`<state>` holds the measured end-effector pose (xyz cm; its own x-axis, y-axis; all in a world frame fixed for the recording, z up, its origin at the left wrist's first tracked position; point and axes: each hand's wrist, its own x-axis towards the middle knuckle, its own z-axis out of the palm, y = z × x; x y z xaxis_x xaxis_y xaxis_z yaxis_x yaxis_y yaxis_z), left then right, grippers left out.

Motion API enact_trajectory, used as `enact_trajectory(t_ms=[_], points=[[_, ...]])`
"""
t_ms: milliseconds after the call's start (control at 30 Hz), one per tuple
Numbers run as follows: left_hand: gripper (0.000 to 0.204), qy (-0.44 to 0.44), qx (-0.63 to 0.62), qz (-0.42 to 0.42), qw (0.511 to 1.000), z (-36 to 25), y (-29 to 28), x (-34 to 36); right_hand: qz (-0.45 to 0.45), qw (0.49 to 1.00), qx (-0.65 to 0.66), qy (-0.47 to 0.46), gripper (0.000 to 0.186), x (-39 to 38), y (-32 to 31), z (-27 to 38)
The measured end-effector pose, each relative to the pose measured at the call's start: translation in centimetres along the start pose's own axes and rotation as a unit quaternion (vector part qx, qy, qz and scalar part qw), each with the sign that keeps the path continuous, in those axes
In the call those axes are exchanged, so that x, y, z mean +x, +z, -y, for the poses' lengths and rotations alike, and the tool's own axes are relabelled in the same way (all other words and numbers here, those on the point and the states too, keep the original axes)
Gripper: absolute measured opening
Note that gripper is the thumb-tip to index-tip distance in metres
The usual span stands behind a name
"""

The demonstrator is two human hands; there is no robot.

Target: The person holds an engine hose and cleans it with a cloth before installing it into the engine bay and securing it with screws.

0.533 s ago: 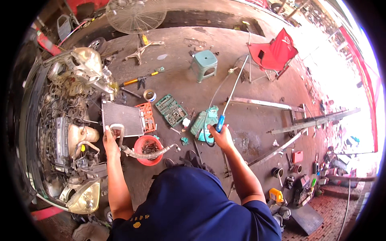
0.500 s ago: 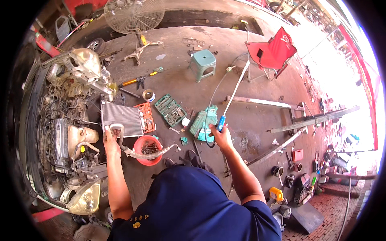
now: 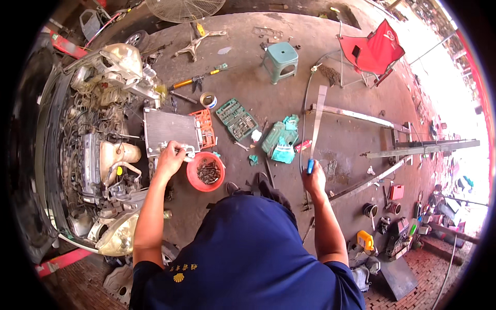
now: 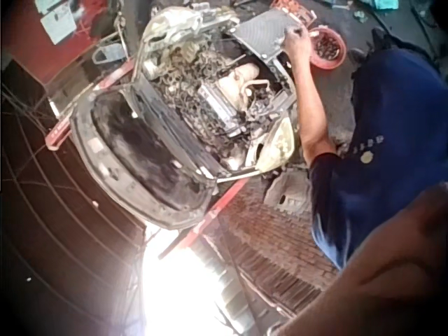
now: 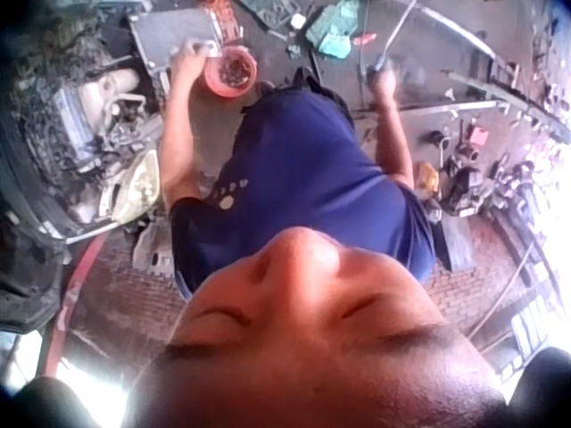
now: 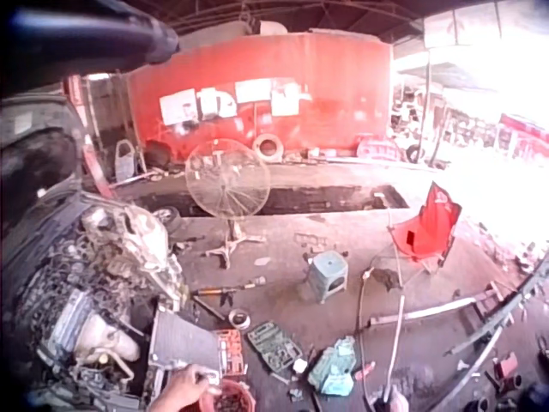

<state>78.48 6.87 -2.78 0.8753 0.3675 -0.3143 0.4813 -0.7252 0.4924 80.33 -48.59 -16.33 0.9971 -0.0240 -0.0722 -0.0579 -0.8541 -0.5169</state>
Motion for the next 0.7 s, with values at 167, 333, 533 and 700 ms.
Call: enact_trajectory(t_ms=[167,333,533,700], points=[[0.049,-0.037,-0.249,-0.016,0.968,3.4,-0.5,1.4,0.082,0.99,0.089,-0.075,0.062,0.0,-1.8,5.1],[0.046,-0.131,-0.626,-0.053,0.767,5.9,0.3,1.0,0.013,0.973,0.148,-0.176,0.052,-0.6,-1.9,9.6],[0.042,-0.104,-0.695,0.05,0.71,0.2,0.1,-0.2,0.102,0.952,0.202,-0.208,0.037,-1.2,-0.8,13.7],[0.057,-0.021,-0.63,0.125,0.766,-7.4,-0.2,-2.0,0.173,0.929,0.151,-0.291,0.034,-1.2,0.9,17.7]])
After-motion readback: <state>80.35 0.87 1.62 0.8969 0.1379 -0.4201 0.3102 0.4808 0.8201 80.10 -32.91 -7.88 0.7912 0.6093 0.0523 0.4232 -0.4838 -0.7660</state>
